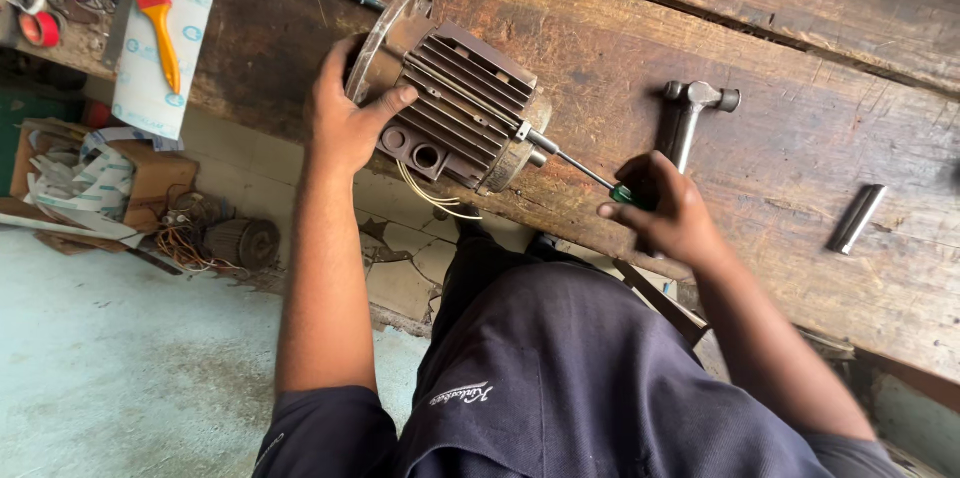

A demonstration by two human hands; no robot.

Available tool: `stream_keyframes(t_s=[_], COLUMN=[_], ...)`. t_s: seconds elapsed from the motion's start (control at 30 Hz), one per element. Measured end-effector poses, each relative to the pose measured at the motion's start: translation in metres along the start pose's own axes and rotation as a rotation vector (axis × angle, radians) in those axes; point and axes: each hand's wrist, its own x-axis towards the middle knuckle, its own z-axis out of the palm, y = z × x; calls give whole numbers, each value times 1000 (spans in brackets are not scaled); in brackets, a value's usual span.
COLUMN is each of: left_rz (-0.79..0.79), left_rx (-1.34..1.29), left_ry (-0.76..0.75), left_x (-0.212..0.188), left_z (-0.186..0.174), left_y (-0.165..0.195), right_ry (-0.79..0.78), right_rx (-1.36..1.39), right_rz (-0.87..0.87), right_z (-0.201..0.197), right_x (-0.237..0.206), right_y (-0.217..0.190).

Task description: The person works on an electric motor at a wooden workbench, holding the motor housing and using a screwdriver to loosen and tighten its fasteners while rotating the motor to reach different sides. They use a hammer to tap the housing, reach into a tool drawer to retrieve a screwdriver, and continue unscrewing the motor end parts.

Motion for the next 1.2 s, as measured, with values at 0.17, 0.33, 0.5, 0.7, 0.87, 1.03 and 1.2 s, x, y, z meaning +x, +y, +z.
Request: stream_keyframes(t_s=[0.17, 0.33, 0.5, 0.7, 0.87, 1.03, 1.2], left_rz=[40, 6, 56, 8, 144, 127, 168], left_rx=[-81, -9, -15, -83, 74, 34, -33], left_ry=[-19, -5, 6, -8, -16, -18, -25], left_x=[0, 1, 0, -1, 1, 6, 1], left_z=[0, -1, -2, -1, -3, -2, -4], left_y=[-4, -2, 3, 4, 6, 11, 11], right_ry=[484, -202, 38, 370, -328, 98, 407], right_rx=[-928, 341, -118, -685, 485, -161, -786], right_rz=[-534, 407, -23, -206, 450, -256, -462], right_z=[22, -6, 3, 24, -10, 5, 22], right_x=[-18, 9, 2, -14, 17, -6, -21], right_y=[-4, 6, -2, -6, 11, -5, -21])
